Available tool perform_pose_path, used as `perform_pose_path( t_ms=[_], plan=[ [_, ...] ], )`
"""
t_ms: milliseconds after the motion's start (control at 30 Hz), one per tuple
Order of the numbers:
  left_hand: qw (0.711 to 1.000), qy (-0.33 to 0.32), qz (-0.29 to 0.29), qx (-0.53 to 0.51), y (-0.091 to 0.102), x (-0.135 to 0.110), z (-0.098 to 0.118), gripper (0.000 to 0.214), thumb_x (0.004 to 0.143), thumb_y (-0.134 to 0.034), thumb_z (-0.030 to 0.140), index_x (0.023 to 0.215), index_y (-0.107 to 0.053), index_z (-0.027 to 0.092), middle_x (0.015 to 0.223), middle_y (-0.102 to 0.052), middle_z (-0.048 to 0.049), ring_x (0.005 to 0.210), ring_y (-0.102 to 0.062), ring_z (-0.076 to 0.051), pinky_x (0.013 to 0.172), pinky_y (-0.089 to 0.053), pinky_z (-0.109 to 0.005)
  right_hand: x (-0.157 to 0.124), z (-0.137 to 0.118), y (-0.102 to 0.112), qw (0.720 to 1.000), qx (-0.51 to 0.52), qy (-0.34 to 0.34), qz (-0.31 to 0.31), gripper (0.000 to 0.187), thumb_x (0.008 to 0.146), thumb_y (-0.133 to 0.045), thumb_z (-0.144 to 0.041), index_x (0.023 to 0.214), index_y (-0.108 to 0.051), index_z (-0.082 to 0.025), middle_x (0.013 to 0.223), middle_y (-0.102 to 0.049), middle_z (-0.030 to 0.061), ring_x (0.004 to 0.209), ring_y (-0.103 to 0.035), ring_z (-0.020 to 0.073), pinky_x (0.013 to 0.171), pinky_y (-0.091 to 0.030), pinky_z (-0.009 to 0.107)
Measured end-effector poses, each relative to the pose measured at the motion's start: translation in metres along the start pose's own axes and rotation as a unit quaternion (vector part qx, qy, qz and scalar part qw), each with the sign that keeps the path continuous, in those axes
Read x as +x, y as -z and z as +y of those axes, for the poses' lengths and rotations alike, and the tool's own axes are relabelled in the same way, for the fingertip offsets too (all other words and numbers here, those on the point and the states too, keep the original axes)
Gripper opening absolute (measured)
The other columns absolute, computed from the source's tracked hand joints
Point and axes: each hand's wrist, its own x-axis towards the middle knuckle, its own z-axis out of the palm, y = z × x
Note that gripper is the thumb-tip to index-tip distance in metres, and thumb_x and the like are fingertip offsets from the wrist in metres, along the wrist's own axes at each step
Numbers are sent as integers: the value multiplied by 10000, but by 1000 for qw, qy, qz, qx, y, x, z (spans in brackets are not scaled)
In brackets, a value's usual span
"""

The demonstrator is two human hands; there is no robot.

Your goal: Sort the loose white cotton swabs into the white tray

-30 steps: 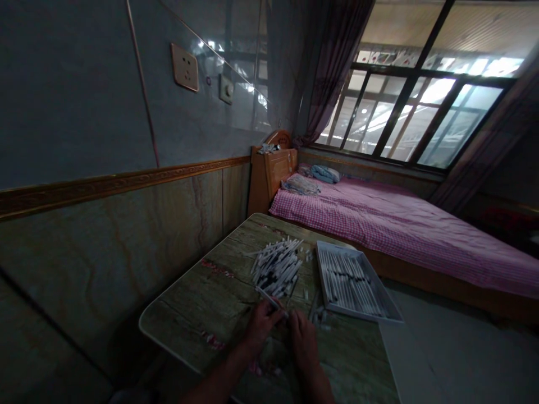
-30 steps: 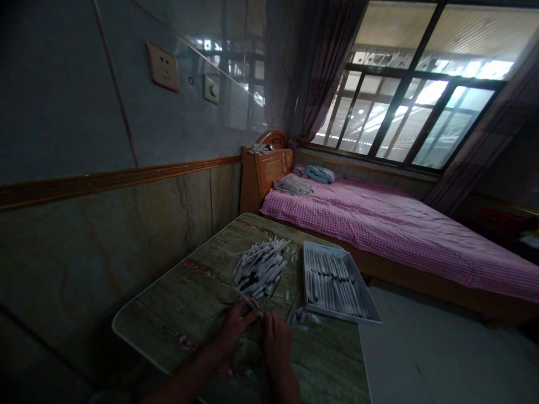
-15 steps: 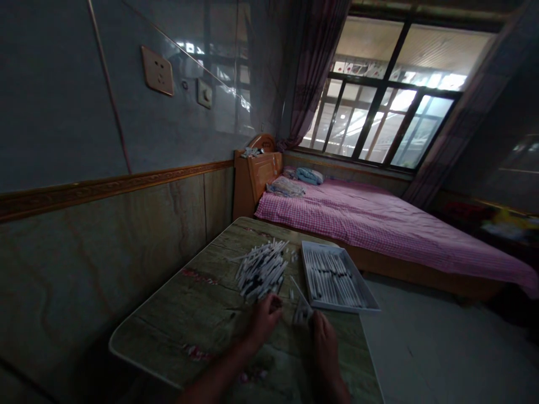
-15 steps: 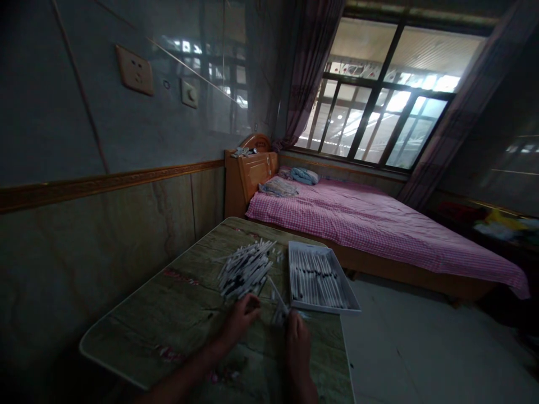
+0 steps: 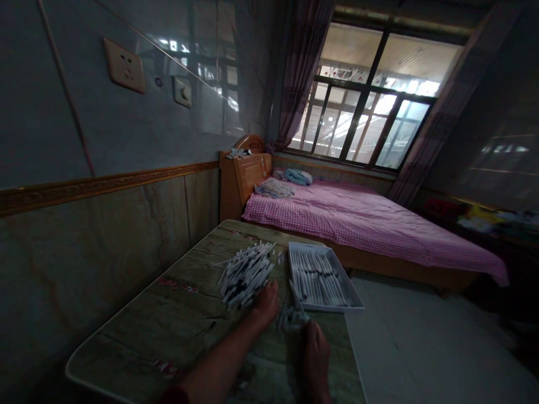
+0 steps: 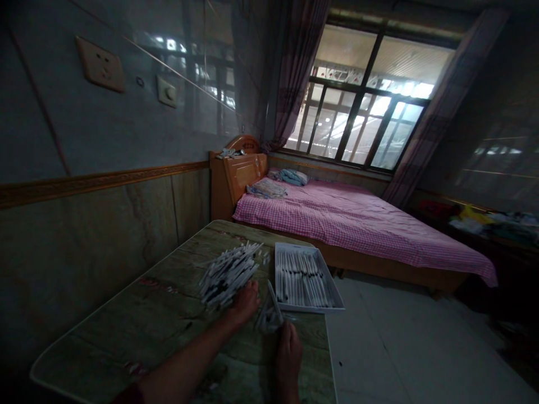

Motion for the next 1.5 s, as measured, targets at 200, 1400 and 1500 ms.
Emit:
perform_pose_path(
  t_ms=[200,1400,1500],
  plan=[
    [1000,-5,-6,-8,6,-10,-12,195,776,-571,140,941,-669,179,1056,-693,-160,1085,-611,-328,952,-423,-416,-1,-3,-1,1000,0,8,-21,466,864,-419,-612,642,-547,-222,598,-534,-18,583,-486,152,549,-415,234],
    [933,22,49,-357,57,-69,-74,193,644,-672,333,762,-669,180,702,-630,4,649,-585,-172,584,-461,-265,-13,1,1,988,-30,32,-146,424,809,-603,-538,951,-769,-174,952,-764,103,904,-704,279,814,-551,335],
    [935,15,46,-352,57,-68,-75,177,647,-647,299,768,-675,173,704,-634,2,643,-578,-167,578,-451,-261,-13,-2,2,988,-37,38,-144,406,816,-602,-524,950,-770,-179,950,-764,100,907,-704,274,807,-553,324]
  ],
)
